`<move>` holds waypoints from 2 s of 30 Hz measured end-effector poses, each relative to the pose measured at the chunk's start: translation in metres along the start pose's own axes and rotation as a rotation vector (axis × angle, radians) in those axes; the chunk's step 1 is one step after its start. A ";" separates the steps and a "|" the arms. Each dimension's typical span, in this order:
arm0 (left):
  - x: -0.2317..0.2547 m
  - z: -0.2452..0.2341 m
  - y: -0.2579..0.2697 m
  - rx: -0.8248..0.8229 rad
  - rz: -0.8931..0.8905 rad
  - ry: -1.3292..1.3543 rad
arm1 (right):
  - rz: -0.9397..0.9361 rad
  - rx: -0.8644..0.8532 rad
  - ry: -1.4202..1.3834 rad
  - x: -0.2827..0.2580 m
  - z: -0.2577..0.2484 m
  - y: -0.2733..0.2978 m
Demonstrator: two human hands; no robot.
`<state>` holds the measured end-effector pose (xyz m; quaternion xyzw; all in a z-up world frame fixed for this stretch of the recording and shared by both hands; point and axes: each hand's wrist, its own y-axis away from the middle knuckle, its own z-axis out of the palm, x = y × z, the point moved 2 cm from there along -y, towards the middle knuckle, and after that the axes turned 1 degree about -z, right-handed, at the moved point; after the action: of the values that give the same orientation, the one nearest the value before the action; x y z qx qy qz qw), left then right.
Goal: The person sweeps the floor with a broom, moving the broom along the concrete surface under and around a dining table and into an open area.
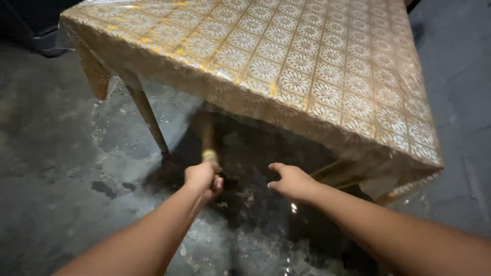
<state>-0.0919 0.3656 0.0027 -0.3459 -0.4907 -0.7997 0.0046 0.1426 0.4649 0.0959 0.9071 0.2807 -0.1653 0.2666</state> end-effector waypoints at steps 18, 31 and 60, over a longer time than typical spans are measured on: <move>0.000 0.027 -0.129 -0.223 -0.355 -0.354 | 0.188 -0.136 -0.051 0.025 -0.018 -0.015; 0.065 -0.051 -0.126 0.074 0.110 0.111 | -0.103 -0.094 0.080 -0.019 -0.006 -0.054; 0.130 -0.163 0.068 -0.059 -0.307 0.148 | -0.421 -0.191 0.087 -0.187 0.032 -0.077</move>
<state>-0.2567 0.2450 0.0826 -0.2070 -0.5127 -0.8282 -0.0918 -0.0556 0.4211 0.1240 0.8054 0.4895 -0.1505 0.2987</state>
